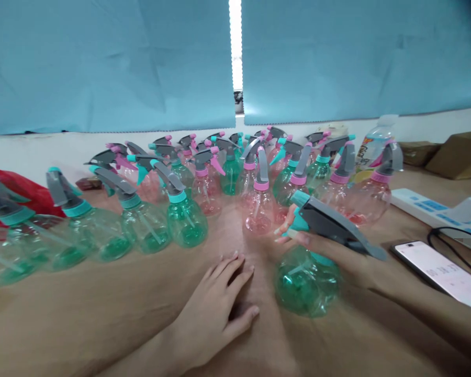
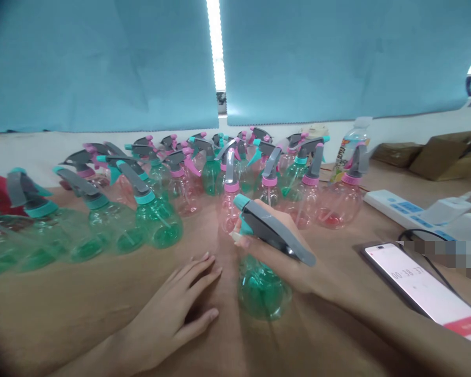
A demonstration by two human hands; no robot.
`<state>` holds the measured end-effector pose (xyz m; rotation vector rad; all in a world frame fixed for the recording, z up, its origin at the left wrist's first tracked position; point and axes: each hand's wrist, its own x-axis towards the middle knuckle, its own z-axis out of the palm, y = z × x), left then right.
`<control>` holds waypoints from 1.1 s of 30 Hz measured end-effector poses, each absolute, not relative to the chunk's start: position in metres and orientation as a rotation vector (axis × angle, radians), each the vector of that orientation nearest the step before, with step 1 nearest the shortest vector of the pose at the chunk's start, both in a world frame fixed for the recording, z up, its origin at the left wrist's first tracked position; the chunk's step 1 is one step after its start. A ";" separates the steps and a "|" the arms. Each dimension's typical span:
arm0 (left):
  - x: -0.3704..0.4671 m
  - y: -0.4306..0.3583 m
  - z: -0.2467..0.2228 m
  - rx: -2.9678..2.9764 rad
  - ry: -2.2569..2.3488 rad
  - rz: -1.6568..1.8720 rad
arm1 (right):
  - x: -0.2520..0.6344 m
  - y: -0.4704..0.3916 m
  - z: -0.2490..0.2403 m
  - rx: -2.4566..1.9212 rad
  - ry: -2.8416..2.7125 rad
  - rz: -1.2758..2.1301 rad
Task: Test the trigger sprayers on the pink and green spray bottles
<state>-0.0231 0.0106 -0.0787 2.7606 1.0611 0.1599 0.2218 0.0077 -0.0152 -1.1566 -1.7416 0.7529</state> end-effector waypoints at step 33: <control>-0.025 0.012 -0.084 2.775 1.035 0.271 | 0.213 0.006 -0.007 -1.152 -1.570 1.034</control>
